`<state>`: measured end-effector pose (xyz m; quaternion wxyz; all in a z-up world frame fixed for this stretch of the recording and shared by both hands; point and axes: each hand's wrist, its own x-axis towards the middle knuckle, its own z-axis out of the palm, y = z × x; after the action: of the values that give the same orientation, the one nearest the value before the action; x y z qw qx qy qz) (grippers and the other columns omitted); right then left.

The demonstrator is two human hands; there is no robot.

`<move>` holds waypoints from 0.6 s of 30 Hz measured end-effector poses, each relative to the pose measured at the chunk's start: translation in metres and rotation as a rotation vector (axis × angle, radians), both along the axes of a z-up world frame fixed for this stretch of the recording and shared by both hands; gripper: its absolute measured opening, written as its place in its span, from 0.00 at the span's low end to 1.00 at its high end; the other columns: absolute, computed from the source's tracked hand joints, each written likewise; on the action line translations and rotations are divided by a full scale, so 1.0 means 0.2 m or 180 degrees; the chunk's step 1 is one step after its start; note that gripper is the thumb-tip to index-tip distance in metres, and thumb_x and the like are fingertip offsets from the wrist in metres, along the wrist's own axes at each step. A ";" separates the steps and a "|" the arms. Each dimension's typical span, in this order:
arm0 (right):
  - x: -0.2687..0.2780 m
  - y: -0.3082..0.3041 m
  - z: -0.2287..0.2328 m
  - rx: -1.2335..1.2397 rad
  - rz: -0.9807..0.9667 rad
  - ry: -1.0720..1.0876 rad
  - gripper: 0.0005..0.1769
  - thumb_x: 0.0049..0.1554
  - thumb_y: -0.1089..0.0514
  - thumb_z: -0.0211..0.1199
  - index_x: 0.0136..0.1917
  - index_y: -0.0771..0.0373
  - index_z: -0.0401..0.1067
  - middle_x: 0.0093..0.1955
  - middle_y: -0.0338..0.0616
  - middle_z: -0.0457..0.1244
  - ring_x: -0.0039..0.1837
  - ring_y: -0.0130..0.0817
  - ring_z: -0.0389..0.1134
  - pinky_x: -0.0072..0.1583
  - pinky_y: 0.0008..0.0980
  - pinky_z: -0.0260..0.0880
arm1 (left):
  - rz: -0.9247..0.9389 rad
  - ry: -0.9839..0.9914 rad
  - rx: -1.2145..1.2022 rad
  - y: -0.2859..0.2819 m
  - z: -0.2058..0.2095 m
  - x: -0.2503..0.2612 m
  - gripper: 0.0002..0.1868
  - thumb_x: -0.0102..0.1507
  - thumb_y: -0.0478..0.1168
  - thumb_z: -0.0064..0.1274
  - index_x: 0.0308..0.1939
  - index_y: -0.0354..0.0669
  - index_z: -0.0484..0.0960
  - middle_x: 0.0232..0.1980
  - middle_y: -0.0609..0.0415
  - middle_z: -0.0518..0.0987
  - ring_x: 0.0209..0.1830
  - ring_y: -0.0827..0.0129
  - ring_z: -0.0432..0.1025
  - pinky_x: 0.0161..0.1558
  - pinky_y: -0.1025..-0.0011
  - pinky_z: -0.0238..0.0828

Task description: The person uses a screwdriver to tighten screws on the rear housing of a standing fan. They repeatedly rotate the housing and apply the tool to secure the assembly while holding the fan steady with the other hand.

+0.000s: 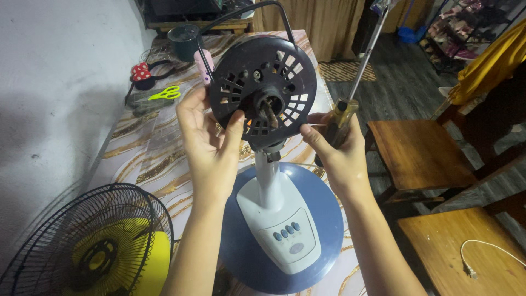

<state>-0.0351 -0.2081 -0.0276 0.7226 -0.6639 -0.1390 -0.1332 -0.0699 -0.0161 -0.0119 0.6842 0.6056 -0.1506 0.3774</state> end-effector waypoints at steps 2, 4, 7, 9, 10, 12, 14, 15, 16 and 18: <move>-0.01 0.00 0.00 -0.0016 -0.0003 0.0066 0.21 0.54 0.56 0.72 0.54 0.63 0.63 0.56 0.51 0.69 0.57 0.35 0.73 0.59 0.34 0.76 | 0.0047 0.0055 0.0082 0.00 0.00 -0.01 0.28 0.69 0.25 0.55 0.69 0.37 0.60 0.67 0.48 0.71 0.63 0.69 0.70 0.65 0.71 0.70; -0.01 0.00 -0.01 0.0020 -0.0007 0.0108 0.22 0.54 0.56 0.72 0.54 0.63 0.63 0.56 0.52 0.69 0.57 0.35 0.72 0.59 0.34 0.76 | 0.0060 0.0045 0.0127 0.01 0.00 -0.01 0.28 0.69 0.24 0.54 0.69 0.37 0.60 0.67 0.47 0.71 0.63 0.69 0.70 0.65 0.71 0.70; 0.00 0.01 -0.04 0.0152 0.0004 0.0096 0.22 0.54 0.57 0.73 0.54 0.63 0.63 0.57 0.53 0.68 0.56 0.35 0.72 0.58 0.34 0.76 | 0.0067 -0.0045 0.0166 0.01 0.00 -0.01 0.28 0.70 0.24 0.55 0.70 0.37 0.60 0.67 0.47 0.70 0.65 0.69 0.70 0.67 0.71 0.69; 0.02 0.01 -0.05 0.0239 0.0037 0.0036 0.22 0.54 0.57 0.73 0.54 0.64 0.64 0.58 0.53 0.68 0.56 0.34 0.71 0.57 0.33 0.75 | 0.0126 -0.0081 0.0231 0.01 0.00 0.00 0.28 0.70 0.24 0.55 0.71 0.37 0.60 0.68 0.47 0.70 0.66 0.68 0.70 0.69 0.70 0.68; 0.02 0.01 -0.05 0.0277 0.0045 0.0032 0.22 0.54 0.58 0.73 0.54 0.64 0.63 0.58 0.53 0.68 0.56 0.34 0.71 0.57 0.33 0.75 | 0.0086 -0.0092 0.0182 0.01 0.00 0.00 0.29 0.70 0.25 0.56 0.71 0.37 0.60 0.68 0.48 0.70 0.65 0.69 0.70 0.68 0.70 0.68; 0.03 0.01 -0.06 0.0352 0.0063 0.0022 0.22 0.54 0.58 0.73 0.54 0.64 0.63 0.58 0.53 0.68 0.56 0.34 0.71 0.57 0.33 0.75 | 0.0010 -0.0115 0.0083 0.01 0.00 0.00 0.29 0.70 0.26 0.57 0.70 0.37 0.60 0.67 0.48 0.70 0.64 0.69 0.70 0.67 0.70 0.69; 0.03 0.01 -0.07 0.0381 0.0067 -0.0003 0.21 0.54 0.59 0.73 0.53 0.64 0.63 0.58 0.53 0.68 0.56 0.34 0.71 0.57 0.33 0.75 | 0.0030 -0.0091 0.0093 0.01 0.00 0.00 0.27 0.71 0.28 0.57 0.70 0.37 0.61 0.66 0.49 0.72 0.63 0.71 0.70 0.67 0.71 0.68; 0.03 0.01 -0.07 0.0394 0.0071 -0.0017 0.21 0.54 0.59 0.73 0.53 0.64 0.63 0.58 0.53 0.68 0.56 0.34 0.71 0.58 0.33 0.75 | 0.0043 -0.0081 0.0098 0.02 0.00 0.00 0.26 0.71 0.29 0.57 0.70 0.38 0.62 0.66 0.49 0.73 0.63 0.71 0.71 0.67 0.72 0.68; 0.03 0.01 -0.07 0.0378 0.0055 0.0008 0.21 0.54 0.59 0.73 0.53 0.64 0.63 0.58 0.53 0.68 0.56 0.34 0.72 0.57 0.33 0.75 | -0.0024 -0.0088 0.0043 0.02 0.00 -0.01 0.24 0.72 0.29 0.55 0.69 0.38 0.63 0.65 0.50 0.74 0.63 0.72 0.71 0.67 0.72 0.68; 0.02 0.02 -0.06 0.0347 0.0029 0.0059 0.20 0.54 0.59 0.73 0.53 0.64 0.64 0.57 0.52 0.68 0.55 0.34 0.72 0.57 0.33 0.75 | -0.0155 -0.0102 -0.0066 0.04 0.01 -0.02 0.21 0.74 0.31 0.52 0.69 0.38 0.65 0.65 0.51 0.76 0.63 0.73 0.72 0.67 0.73 0.69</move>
<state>-0.0307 -0.2049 -0.0397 0.7595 -0.6242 -0.1278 -0.1311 -0.0738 -0.0090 -0.0106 0.6970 0.5885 -0.1722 0.3718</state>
